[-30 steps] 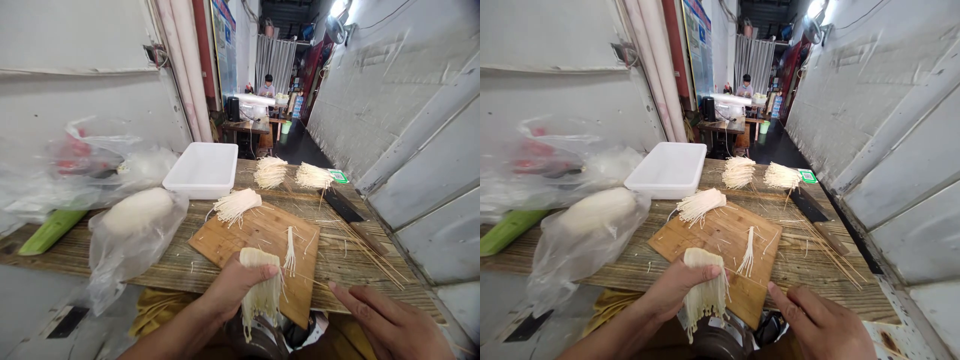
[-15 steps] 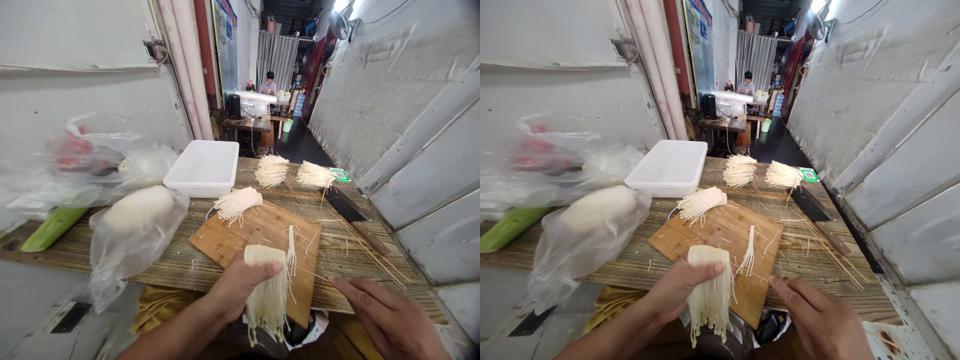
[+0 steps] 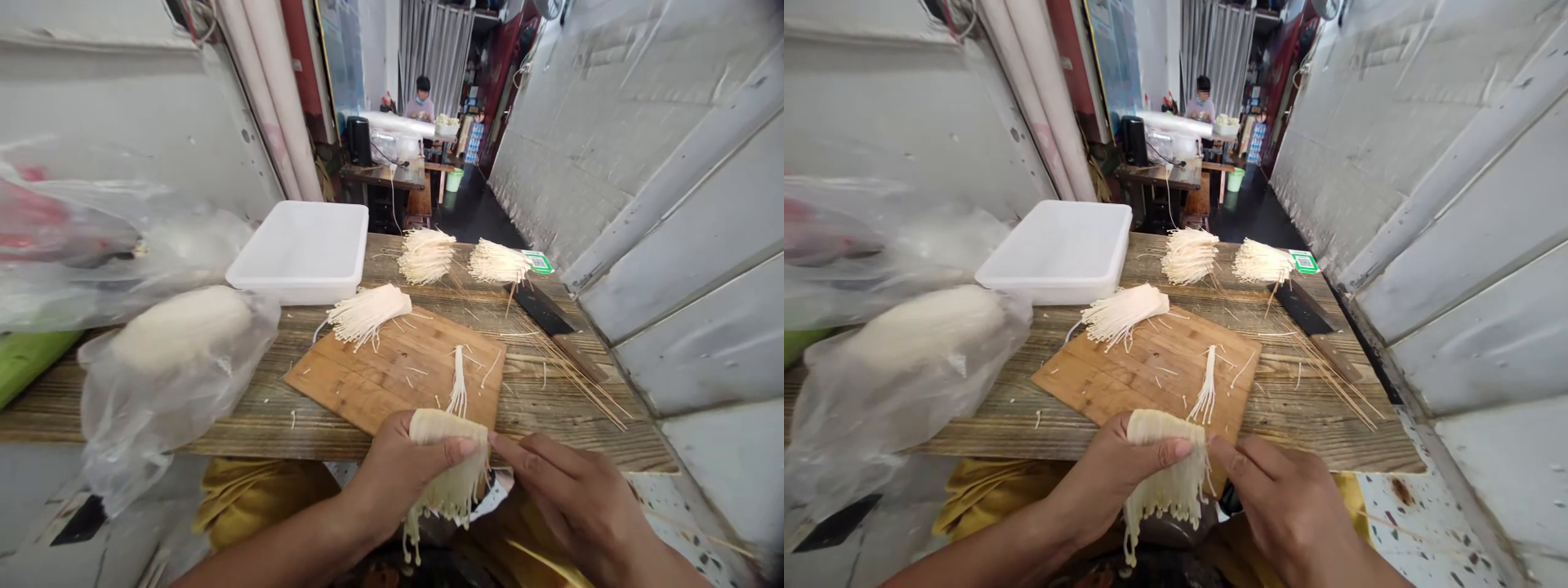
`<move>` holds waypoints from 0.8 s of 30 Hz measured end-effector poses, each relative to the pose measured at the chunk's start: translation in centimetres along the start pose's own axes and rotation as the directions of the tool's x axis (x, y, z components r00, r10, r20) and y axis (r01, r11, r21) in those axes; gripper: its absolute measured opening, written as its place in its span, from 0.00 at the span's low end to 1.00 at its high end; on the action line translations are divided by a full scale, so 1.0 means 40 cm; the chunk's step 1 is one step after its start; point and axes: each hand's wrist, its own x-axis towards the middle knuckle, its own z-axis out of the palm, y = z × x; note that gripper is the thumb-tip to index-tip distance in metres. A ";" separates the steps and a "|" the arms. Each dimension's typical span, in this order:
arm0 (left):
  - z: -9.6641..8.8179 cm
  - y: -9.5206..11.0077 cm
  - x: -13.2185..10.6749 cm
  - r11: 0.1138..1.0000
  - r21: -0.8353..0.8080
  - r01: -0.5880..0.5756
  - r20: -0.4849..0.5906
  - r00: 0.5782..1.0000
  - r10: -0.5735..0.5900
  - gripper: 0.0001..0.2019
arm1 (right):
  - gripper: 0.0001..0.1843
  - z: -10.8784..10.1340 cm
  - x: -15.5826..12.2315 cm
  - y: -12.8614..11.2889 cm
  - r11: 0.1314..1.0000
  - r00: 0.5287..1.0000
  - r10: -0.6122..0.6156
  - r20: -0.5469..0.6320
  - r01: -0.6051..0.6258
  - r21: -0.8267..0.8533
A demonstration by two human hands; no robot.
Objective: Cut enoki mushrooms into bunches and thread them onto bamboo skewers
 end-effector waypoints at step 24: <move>-0.019 0.014 0.001 1.000 -0.002 0.009 0.072 0.997 -0.009 0.13 | 0.23 -0.039 0.013 0.026 0.904 0.996 0.050 0.068 -0.074 0.421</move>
